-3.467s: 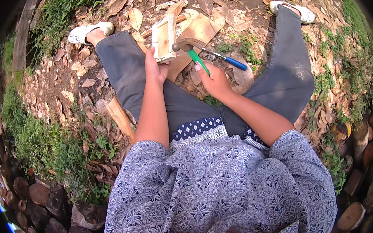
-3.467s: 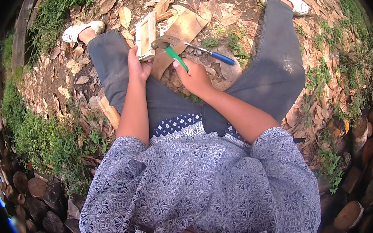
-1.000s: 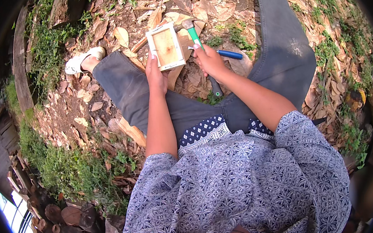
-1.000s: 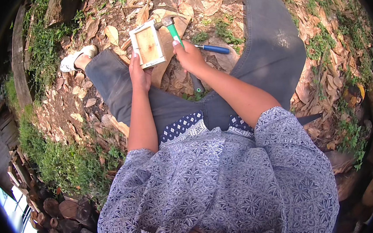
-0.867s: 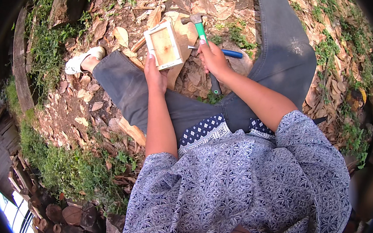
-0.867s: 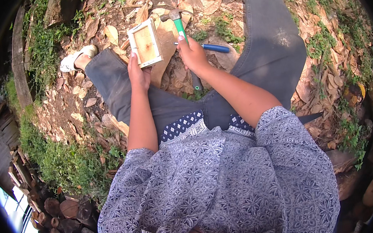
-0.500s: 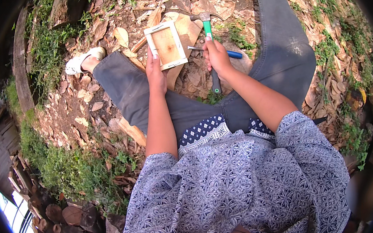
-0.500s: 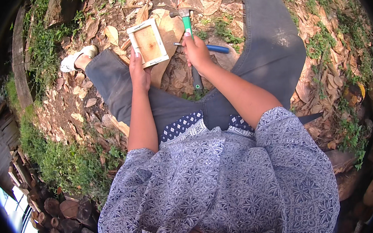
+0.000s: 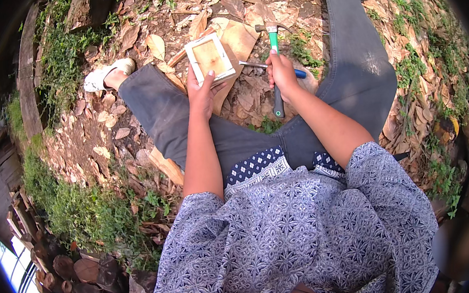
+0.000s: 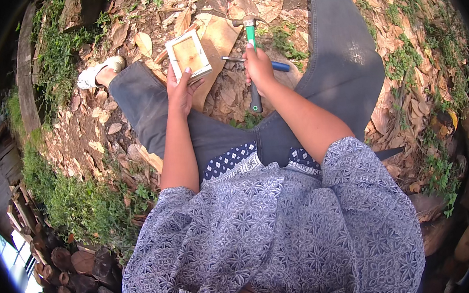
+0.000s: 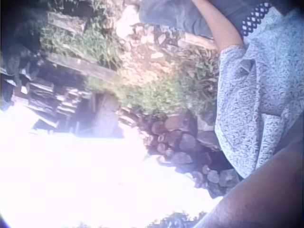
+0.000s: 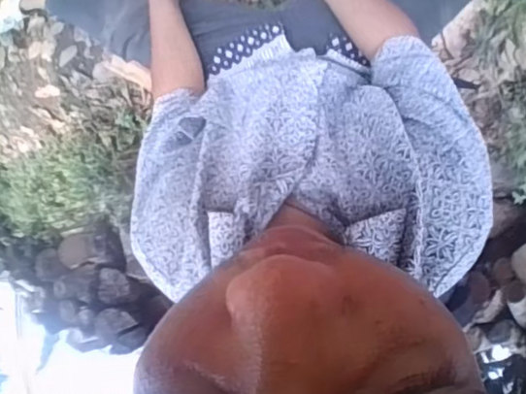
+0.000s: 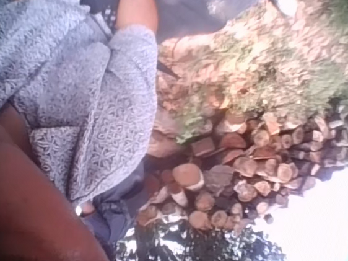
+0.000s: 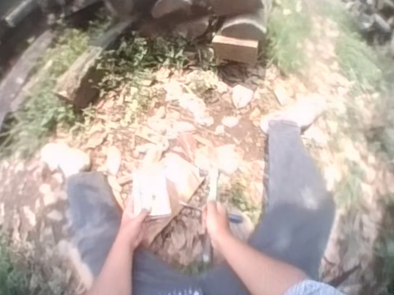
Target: The person sits on the ground and assembles a small wooden box by hammering nails into its corners. They use a hammer and a screwdriver to secure the joints and occasionally inspect the box's alignment.
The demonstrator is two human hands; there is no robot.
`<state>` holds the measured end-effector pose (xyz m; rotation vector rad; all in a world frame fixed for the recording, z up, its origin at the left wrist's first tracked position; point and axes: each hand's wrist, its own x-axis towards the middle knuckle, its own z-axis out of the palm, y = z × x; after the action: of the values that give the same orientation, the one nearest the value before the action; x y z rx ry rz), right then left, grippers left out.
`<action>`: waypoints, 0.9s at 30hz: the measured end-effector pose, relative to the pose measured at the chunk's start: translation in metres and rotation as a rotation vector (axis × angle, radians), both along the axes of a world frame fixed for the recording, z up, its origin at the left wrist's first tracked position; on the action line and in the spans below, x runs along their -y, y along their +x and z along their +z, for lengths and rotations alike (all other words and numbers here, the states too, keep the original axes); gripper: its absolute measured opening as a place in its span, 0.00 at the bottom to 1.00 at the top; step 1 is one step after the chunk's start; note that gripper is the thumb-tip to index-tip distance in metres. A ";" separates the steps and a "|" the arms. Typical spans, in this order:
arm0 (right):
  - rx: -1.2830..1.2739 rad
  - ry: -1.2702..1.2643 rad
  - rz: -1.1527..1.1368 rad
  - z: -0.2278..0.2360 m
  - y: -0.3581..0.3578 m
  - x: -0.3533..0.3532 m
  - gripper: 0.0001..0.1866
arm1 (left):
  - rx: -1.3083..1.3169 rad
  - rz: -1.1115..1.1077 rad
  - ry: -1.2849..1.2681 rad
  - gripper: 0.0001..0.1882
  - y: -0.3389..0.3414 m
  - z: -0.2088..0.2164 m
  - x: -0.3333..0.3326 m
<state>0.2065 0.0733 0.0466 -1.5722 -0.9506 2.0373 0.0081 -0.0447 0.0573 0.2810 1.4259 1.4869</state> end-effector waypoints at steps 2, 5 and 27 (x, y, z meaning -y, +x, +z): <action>-0.007 -0.005 0.003 -0.006 0.002 0.001 0.20 | -0.072 0.026 -0.028 0.45 0.001 -0.005 -0.001; -0.002 -0.003 0.021 -0.003 0.001 0.003 0.20 | -0.327 0.084 -0.145 0.45 -0.005 -0.022 0.004; 0.040 0.026 0.066 -0.009 0.002 0.006 0.23 | -0.006 0.252 -0.031 0.26 -0.009 -0.015 0.006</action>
<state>0.2084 0.0670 0.0378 -1.5939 -1.0525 2.0357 -0.0014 -0.0502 0.0420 0.0883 1.5311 1.6650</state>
